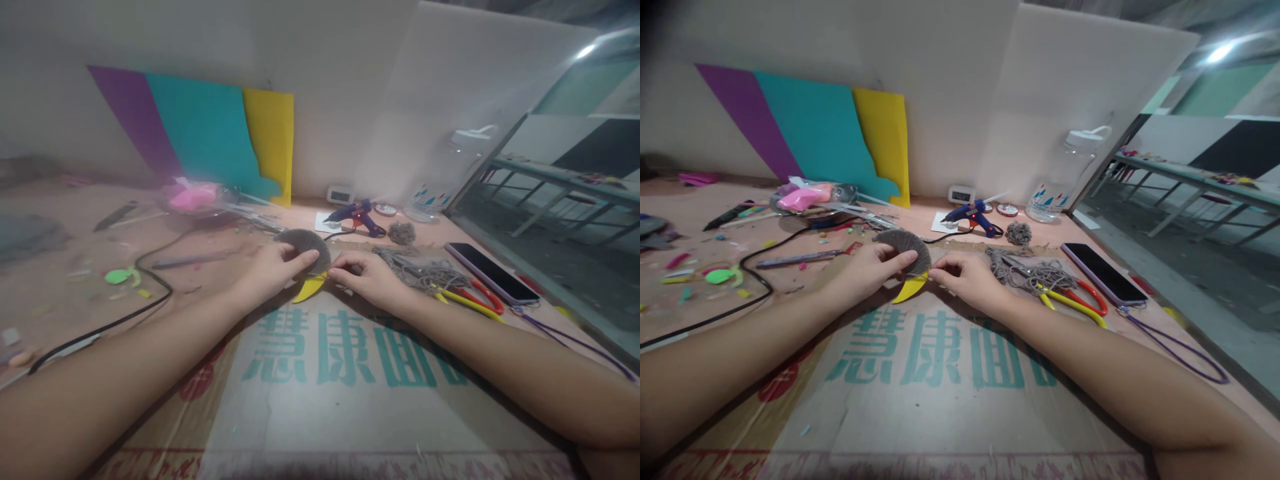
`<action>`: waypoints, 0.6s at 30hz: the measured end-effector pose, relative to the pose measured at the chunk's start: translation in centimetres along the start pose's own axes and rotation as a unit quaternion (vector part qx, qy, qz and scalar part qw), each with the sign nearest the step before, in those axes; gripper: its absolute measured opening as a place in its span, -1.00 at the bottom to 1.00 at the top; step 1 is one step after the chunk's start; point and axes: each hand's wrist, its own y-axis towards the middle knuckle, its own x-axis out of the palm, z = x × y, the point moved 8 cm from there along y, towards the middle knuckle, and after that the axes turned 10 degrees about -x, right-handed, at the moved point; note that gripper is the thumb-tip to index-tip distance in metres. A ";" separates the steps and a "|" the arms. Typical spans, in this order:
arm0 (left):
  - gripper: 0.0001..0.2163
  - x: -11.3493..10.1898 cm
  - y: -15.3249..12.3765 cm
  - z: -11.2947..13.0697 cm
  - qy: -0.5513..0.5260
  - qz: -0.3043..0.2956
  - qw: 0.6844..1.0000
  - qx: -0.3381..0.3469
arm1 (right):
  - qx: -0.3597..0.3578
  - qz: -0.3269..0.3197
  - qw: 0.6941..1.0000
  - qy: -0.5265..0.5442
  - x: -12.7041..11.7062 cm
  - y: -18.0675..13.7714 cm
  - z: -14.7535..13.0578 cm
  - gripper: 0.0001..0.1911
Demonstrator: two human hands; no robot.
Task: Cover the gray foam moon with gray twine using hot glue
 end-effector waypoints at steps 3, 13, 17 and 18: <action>-0.56 0.2 -0.1 0.0 0.006 -0.011 1.000 -0.008 | 0.012 0.008 1.000 -0.005 -0.1 -0.1 0.0 -0.83; -0.56 0.6 -0.2 0.1 0.016 -0.030 0.999 0.002 | 0.006 0.030 0.999 0.012 -0.5 -0.2 -0.3 -0.81; -0.54 0.0 0.1 -0.2 0.042 0.013 0.999 -0.009 | 0.004 0.029 1.000 0.008 -0.6 -0.1 0.0 -0.77; -0.54 -0.1 0.1 -0.1 0.040 0.019 0.999 -0.008 | 0.006 0.030 0.999 0.011 -0.6 -0.1 0.2 -0.74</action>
